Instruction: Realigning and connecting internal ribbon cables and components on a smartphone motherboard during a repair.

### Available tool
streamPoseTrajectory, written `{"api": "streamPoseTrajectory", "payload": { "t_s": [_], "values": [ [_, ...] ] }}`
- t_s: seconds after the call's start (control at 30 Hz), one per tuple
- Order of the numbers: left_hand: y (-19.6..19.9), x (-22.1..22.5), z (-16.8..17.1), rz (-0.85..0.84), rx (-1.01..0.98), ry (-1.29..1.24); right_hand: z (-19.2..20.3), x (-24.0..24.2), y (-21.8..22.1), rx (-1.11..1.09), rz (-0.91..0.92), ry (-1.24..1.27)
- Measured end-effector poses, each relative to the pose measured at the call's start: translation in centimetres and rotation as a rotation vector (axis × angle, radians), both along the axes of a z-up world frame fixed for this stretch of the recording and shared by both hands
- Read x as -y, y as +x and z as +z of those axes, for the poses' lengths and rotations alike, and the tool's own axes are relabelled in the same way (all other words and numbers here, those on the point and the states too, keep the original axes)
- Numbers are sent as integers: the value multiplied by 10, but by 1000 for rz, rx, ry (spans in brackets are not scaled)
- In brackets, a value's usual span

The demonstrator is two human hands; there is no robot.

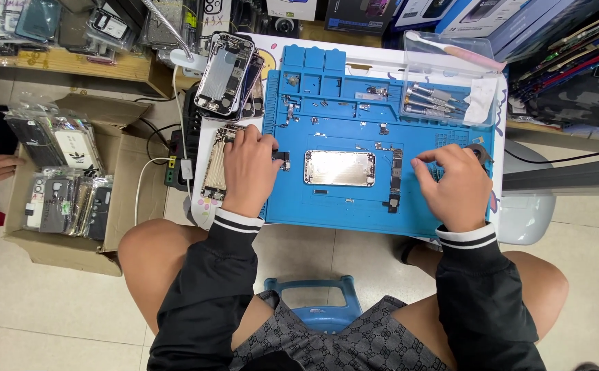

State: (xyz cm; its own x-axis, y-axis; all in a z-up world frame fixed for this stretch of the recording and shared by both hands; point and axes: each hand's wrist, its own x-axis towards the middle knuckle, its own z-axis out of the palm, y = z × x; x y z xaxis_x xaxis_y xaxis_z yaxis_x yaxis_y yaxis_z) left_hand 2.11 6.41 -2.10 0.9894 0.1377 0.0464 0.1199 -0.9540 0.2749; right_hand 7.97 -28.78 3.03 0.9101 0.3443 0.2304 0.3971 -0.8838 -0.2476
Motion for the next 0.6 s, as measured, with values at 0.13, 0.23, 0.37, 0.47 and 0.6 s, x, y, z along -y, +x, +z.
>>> {"api": "streamPoseTrajectory", "payload": {
  "t_s": [0.13, 0.23, 0.37, 0.47, 0.6],
  "values": [
    [-1, 0, 6, -1, 5, -18, 6, -2, -1, -46, 37, 21],
    [-1, 1, 11, -24, 19, -93, 12, -3, 1, -79, 63, 42],
    [2, 11, 24, -59, 58, -309, 15, -3, 3, -117, 96, 3],
    [6, 26, 35, -90, 124, -498, 19, -11, 3, -182, 133, 130],
    [15, 55, 26, -148, 174, -721, 6, -21, 4, -324, 223, 438]
  ]
}}
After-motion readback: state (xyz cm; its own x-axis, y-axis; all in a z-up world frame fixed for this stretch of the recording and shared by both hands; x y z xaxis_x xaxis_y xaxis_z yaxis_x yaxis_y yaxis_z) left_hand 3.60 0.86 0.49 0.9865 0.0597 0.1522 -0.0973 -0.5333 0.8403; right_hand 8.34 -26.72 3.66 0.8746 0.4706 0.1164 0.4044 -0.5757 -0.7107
